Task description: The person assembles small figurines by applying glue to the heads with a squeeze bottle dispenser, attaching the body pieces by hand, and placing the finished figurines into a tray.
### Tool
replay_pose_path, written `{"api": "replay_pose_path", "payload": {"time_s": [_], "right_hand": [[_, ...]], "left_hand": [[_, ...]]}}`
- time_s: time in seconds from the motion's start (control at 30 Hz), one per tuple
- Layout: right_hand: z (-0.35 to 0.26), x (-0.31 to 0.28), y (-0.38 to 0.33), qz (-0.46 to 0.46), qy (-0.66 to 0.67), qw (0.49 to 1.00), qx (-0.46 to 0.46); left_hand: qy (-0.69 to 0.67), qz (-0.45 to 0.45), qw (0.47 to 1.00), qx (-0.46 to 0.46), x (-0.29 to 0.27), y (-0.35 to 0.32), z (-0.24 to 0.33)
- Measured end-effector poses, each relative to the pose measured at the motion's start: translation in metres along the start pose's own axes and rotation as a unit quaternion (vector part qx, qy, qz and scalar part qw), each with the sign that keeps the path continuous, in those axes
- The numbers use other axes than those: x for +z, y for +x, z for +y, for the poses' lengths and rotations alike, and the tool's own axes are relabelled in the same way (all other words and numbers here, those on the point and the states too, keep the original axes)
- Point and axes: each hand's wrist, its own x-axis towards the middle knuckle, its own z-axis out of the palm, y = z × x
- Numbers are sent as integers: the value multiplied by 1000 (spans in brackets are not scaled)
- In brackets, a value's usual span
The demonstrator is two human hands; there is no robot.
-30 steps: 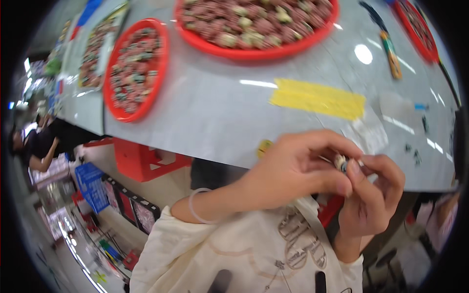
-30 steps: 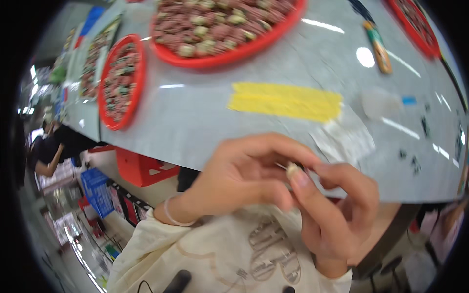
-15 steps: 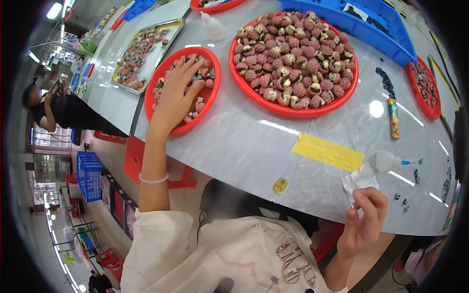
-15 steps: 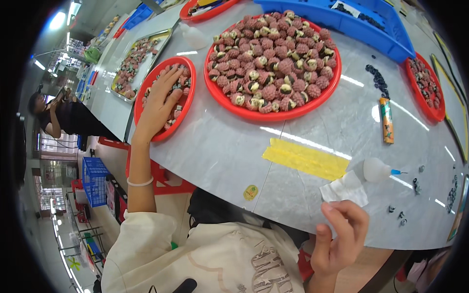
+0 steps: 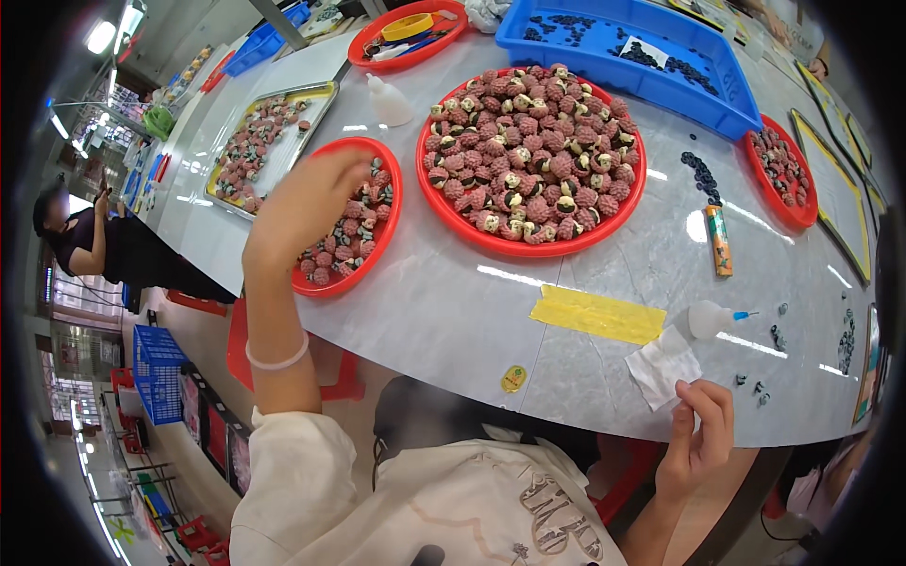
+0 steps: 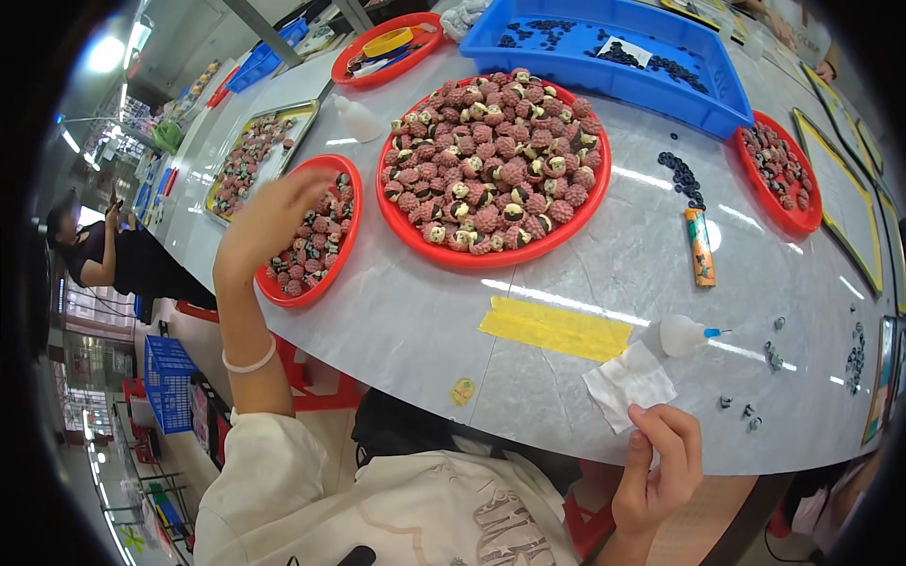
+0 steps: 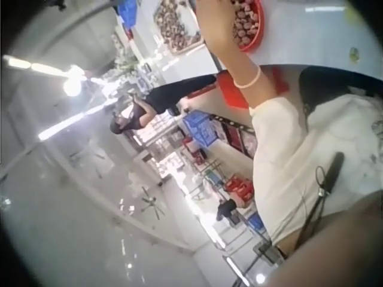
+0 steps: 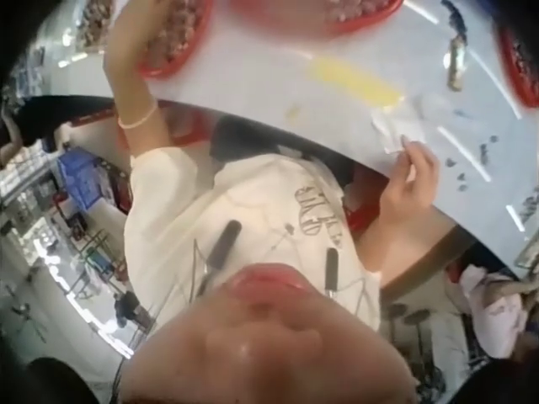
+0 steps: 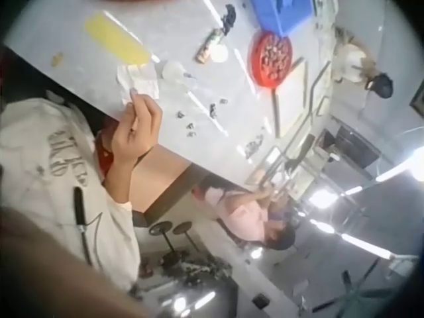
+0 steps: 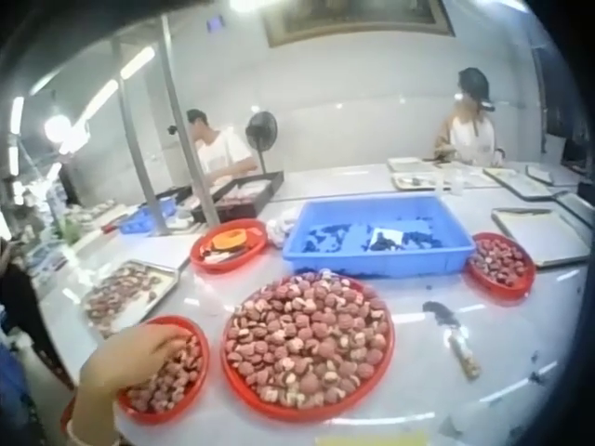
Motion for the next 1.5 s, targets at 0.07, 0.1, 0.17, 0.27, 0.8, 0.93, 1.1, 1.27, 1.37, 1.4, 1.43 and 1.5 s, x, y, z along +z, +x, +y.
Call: {"api": "replay_pose_path", "payload": {"time_s": [0.07,0.1,0.17,0.27,0.8,0.93,1.1,1.27,1.37,1.4,1.43,1.5], "right_hand": [[-1,-2,0,17,-2,1000,-18],[-2,-2,0,14,10,1000,-4],[-2,-4,-1,13,22,1000,6],[0,-11,-3,-12,28,999,-25],[35,-21,44,102,18,994,43],[28,-7,55,-11,-23,999,31],[40,1,50,-70,-12,995,73],[27,-11,37,-27,188,973,128],[13,-16,30,-43,199,964,169],[8,-19,28,-38,183,972,140],[5,-24,27,-32,165,979,112],[10,-29,26,-44,177,975,123]], "left_hand": [[3,91,989,121,7,22,18],[6,175,954,242,13,39,28],[3,160,949,271,31,67,42],[42,186,931,310,53,96,29],[-59,95,950,291,56,99,38],[-30,93,949,300,54,90,37],[-153,95,930,320,48,50,50],[-598,-67,767,221,84,-30,76],[-768,-147,600,169,116,-65,88],[-789,-155,572,159,125,-74,93],[-793,-167,568,146,130,-80,98],[-808,-209,537,124,137,-88,108]]}}
